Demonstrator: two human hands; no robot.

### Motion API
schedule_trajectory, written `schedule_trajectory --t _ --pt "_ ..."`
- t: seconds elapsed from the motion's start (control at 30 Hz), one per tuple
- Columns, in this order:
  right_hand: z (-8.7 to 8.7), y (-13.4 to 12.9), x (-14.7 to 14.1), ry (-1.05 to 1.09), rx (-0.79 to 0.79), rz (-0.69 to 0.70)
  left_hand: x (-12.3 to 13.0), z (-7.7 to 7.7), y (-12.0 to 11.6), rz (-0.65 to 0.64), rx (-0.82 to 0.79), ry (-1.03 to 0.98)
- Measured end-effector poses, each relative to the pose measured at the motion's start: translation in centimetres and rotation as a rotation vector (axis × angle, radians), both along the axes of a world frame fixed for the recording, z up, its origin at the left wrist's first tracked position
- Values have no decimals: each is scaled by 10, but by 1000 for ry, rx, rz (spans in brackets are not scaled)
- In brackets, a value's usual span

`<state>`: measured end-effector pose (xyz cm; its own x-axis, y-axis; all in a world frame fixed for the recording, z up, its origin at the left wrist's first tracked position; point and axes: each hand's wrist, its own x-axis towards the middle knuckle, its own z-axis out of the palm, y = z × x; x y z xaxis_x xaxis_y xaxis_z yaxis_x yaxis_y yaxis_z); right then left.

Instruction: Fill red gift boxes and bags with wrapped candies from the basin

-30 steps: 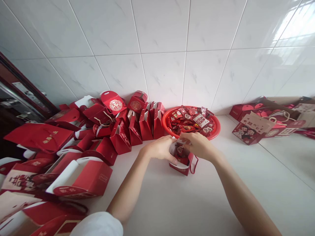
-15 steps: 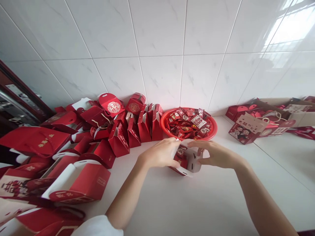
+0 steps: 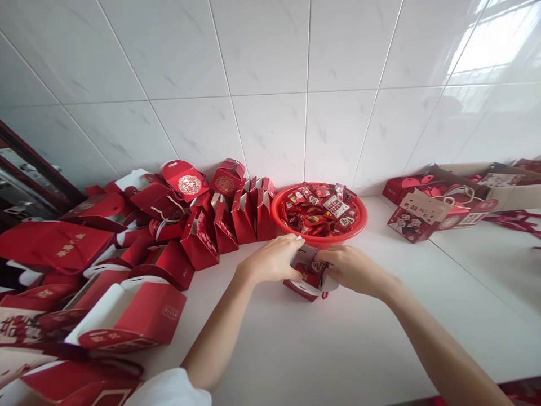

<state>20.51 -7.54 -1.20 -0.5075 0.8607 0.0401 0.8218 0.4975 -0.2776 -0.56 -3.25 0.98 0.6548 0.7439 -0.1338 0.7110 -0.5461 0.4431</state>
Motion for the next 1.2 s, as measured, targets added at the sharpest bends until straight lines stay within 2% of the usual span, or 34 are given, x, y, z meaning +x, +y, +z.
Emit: schedule_trajectory --t 0.1,0.2,0.4,0.5,0.7,0.8,0.87,1.07,1.2 --pt "8 5 -21 -194 -12 56 -1 -2 1 7 14 -1" --pt "13 8 -35 -286 -27 86 -2 -2 1 12 15 6" --pt "20 14 -51 -456 -220 101 -2 1 1 -2 2 7" --pt "19 18 -53 -494 -263 77 -2 -1 2 -8 3 9" --pt "11 26 -41 -333 -125 86 -2 -5 4 -10 -19 -20" --pt "8 28 -36 -157 -90 47 -2 -5 4 10 -29 -25" --pt "7 28 -35 -42 -97 14 -2 -5 4 17 -25 -17" --pt "9 30 -22 68 -186 -7 -2 -6 5 39 -40 -2" --pt "5 25 2 344 -133 49 -3 -4 3 55 -63 2"
